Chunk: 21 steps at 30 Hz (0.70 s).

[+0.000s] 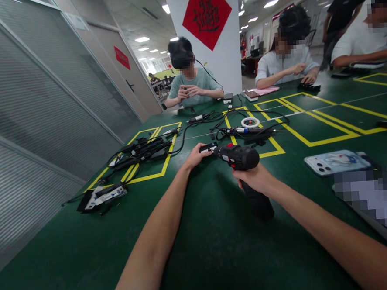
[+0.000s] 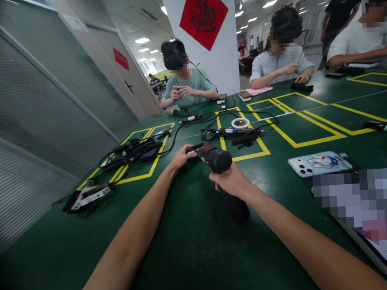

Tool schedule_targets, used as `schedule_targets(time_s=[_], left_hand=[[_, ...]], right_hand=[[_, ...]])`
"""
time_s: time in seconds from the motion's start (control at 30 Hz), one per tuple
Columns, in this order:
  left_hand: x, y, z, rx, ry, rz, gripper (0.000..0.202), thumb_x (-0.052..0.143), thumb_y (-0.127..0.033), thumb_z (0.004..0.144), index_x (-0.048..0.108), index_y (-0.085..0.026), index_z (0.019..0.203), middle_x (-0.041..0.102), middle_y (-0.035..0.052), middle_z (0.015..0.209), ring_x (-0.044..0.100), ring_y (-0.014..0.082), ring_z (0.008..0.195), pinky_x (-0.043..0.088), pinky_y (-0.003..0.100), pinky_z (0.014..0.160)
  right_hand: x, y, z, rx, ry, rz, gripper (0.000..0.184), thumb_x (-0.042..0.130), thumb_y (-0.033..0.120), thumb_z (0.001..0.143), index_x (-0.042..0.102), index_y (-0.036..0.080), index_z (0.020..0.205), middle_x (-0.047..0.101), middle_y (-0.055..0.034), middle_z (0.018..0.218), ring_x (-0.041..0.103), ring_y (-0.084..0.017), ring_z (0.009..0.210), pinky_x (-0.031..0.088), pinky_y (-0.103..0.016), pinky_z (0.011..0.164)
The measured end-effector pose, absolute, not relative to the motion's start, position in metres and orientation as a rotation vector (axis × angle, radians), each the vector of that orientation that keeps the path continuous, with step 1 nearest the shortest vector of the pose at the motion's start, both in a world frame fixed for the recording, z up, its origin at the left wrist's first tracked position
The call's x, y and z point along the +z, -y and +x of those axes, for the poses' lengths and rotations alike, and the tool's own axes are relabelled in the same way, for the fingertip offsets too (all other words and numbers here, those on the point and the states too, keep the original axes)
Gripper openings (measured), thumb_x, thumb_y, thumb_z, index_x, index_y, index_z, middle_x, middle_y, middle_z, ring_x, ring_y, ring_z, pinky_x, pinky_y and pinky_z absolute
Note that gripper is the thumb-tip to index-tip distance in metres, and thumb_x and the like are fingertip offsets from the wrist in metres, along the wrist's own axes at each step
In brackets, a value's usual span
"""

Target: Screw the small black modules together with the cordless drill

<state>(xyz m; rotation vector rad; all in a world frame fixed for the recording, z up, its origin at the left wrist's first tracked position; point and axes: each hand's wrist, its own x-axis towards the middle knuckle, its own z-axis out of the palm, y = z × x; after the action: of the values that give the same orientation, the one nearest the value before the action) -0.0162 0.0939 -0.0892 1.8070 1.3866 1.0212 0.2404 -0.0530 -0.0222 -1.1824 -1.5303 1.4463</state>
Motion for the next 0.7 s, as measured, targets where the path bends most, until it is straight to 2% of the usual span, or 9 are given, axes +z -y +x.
schedule_targets(time_s=[0.7], left_hand=[[-0.0890, -0.0940, -0.0172, 1.022, -1.383, 1.821, 0.047, 0.070, -0.041, 0.063, 0.058, -0.019, 0.103, 0.063, 0.0042, 0.101, 0.056, 0.0231, 0.097, 0.042, 0.035, 0.086]], right_hand=[[-0.0223, 0.0535, 0.2403, 1.456, 1.526, -1.156, 0.003, 0.055, 0.016, 0.065, 0.057, 0.015, 0.065, 0.056, 0.0010, 0.047, 0.053, -0.012, 0.043, 0.040, -0.022, 0.044]])
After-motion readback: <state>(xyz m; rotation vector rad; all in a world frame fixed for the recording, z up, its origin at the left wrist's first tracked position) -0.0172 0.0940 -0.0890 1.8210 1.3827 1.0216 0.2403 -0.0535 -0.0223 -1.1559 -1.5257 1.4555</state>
